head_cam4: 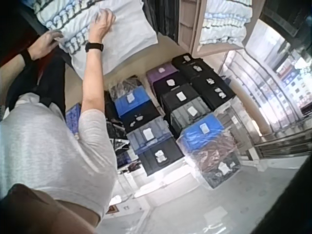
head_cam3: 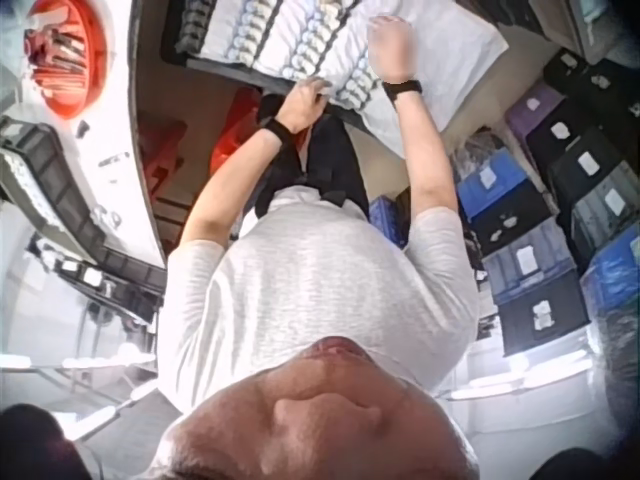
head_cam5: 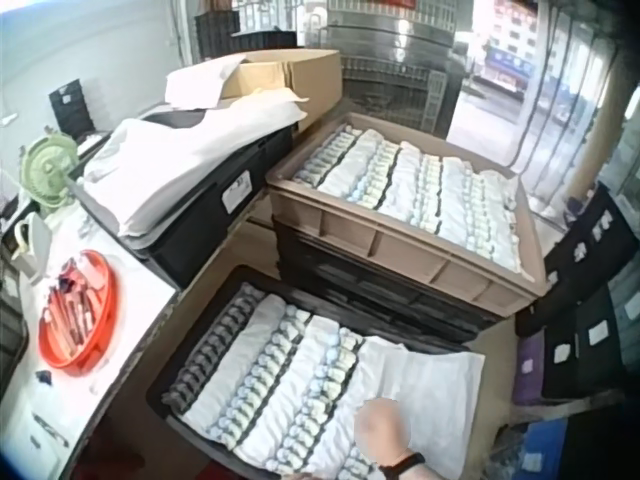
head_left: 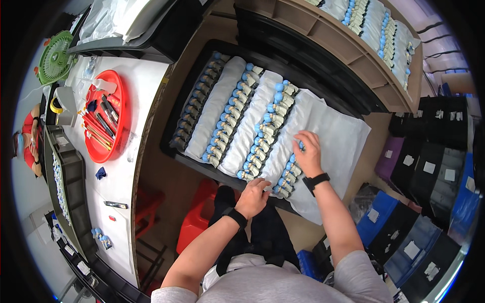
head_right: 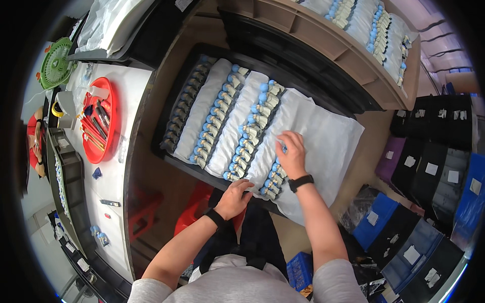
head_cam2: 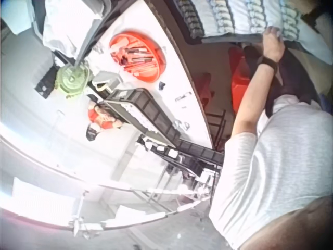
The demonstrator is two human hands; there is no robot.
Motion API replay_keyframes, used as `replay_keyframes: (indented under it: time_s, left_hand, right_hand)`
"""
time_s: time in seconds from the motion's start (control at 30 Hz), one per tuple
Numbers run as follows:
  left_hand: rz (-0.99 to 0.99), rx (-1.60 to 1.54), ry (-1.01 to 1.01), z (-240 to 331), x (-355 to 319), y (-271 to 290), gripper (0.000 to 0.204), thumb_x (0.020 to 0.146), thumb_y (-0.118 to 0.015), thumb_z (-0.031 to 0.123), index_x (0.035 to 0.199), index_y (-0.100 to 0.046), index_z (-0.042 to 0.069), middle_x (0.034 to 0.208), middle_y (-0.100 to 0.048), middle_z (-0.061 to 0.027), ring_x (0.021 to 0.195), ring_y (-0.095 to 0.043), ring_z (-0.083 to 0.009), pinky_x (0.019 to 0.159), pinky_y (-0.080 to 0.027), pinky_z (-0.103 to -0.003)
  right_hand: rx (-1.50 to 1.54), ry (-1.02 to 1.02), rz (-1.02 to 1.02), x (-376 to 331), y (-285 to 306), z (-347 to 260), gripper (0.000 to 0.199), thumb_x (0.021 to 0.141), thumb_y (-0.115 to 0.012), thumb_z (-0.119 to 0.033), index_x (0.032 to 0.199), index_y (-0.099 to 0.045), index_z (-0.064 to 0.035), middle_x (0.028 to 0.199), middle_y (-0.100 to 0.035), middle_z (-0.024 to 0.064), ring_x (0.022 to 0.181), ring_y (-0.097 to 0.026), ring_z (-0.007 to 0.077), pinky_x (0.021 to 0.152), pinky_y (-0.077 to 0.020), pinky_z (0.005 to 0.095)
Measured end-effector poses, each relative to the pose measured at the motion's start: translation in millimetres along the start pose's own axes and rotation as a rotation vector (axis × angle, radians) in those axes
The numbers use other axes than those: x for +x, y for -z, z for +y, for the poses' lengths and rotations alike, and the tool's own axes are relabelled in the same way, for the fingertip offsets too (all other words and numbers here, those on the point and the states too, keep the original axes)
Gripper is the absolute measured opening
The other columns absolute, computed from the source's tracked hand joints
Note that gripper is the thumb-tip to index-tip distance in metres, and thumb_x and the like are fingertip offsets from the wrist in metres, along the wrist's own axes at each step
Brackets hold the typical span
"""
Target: The person assembles small blue-and-white figurines by attaching a blue spherical head to a body and placing each completed unit into a tray. The person repeatedly picks up heads and bodies, joins them, and arranges the finished figures in rows within a large tray.
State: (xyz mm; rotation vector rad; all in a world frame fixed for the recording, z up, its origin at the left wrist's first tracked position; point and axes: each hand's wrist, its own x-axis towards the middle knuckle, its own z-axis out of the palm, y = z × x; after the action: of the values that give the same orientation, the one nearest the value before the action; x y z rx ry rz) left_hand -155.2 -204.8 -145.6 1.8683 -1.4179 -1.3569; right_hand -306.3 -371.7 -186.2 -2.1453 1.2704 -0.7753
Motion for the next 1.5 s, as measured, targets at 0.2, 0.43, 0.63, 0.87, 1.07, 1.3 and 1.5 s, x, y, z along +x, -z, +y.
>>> replay_keyframes:
  time_s: [0.2, 0.43, 0.63, 0.87, 1.07, 1.3, 1.5]
  left_hand:
    - [0.048, 0.008, -0.005, -5.0, -5.2, 8.0, 0.026, 0.081, -0.06, 0.008, 0.106, -0.06, 0.002, 0.116, -0.056, -0.0193, 0.11, -0.051, -0.0363, 0.094, -0.042, -0.039]
    - [0.095, -0.032, 0.021, -16.6, -12.5, 17.5, 0.025, 0.078, -0.062, 0.005, 0.103, -0.06, 0.001, 0.11, -0.057, -0.0184, 0.106, -0.052, -0.0355, 0.093, -0.042, -0.039]
    - [0.125, -0.054, 0.011, -19.5, -12.2, 19.3, 0.024, 0.078, -0.061, 0.005, 0.102, -0.06, 0.0, 0.108, -0.058, -0.0171, 0.106, -0.052, -0.0351, 0.092, -0.042, -0.039]
    - [0.102, -0.048, 0.03, -18.7, -12.5, 24.9, 0.024, 0.078, -0.061, 0.005, 0.102, -0.06, 0.001, 0.108, -0.058, -0.0168, 0.105, -0.052, -0.0354, 0.092, -0.042, -0.039]
    - [0.077, -0.034, 0.028, -16.8, -10.3, 21.3, 0.025, 0.079, -0.061, 0.006, 0.103, -0.06, 0.001, 0.109, -0.058, -0.0168, 0.106, -0.053, -0.0351, 0.091, -0.043, -0.039]
    - [0.064, -0.023, 0.006, -18.4, -11.2, 15.7, 0.023, 0.082, -0.06, 0.007, 0.103, -0.059, 0.0, 0.107, -0.058, -0.0149, 0.103, -0.054, -0.0335, 0.088, -0.045, -0.037]
    - [0.028, -0.009, 0.0, -14.8, -10.1, 9.5, 0.024, 0.081, -0.06, 0.008, 0.104, -0.059, 0.0, 0.11, -0.057, -0.0174, 0.105, -0.053, -0.0351, 0.091, -0.043, -0.039]
  right_hand:
    - [-0.07, 0.065, -0.121, 35.5, -49.5, -36.6, 0.023, 0.071, -0.072, -0.01, 0.092, -0.063, -0.0047, 0.095, -0.061, 0.01, 0.093, -0.053, 0.0298, 0.082, -0.0442, 0.0382]
    - [-0.097, 0.067, -0.081, 25.3, -56.7, -23.7, 0.023, 0.07, -0.072, -0.011, 0.09, -0.063, -0.0045, 0.091, -0.057, 0.009, 0.093, -0.05, 0.0294, 0.081, -0.0426, 0.04]
    - [-0.099, 0.109, -0.141, 39.2, -43.7, -17.3, 0.019, 0.069, -0.071, -0.007, 0.086, -0.063, -0.0039, 0.109, -0.05, 0.011, 0.103, -0.046, 0.032, 0.089, -0.0389, 0.0409]
    - [-0.087, 0.137, -0.255, 45.8, -40.4, -14.6, 0.02, 0.068, -0.072, -0.005, 0.086, -0.063, -0.0032, 0.11, -0.051, 0.012, 0.103, -0.046, 0.0324, 0.089, -0.0399, 0.0398]
    - [0.017, 0.146, -0.2, 38.3, -49.6, -5.6, 0.019, 0.07, -0.07, -0.002, 0.087, -0.062, -0.002, 0.112, -0.053, 0.0128, 0.103, -0.048, 0.0333, 0.088, -0.0418, 0.0405]
    - [0.053, 0.07, 0.001, 29.9, -9.8, -9.3, 0.024, 0.067, -0.073, -0.003, 0.088, -0.064, -0.0036, 0.109, -0.059, 0.0096, 0.103, -0.051, 0.0305, 0.087, -0.0437, 0.039]
    - [-0.158, -0.119, 0.088, -2.4, 35.8, 44.8, 0.021, 0.067, -0.072, -0.003, 0.087, -0.065, -0.0023, 0.11, -0.059, 0.0102, 0.103, -0.05, 0.03, 0.087, -0.0431, 0.0388]
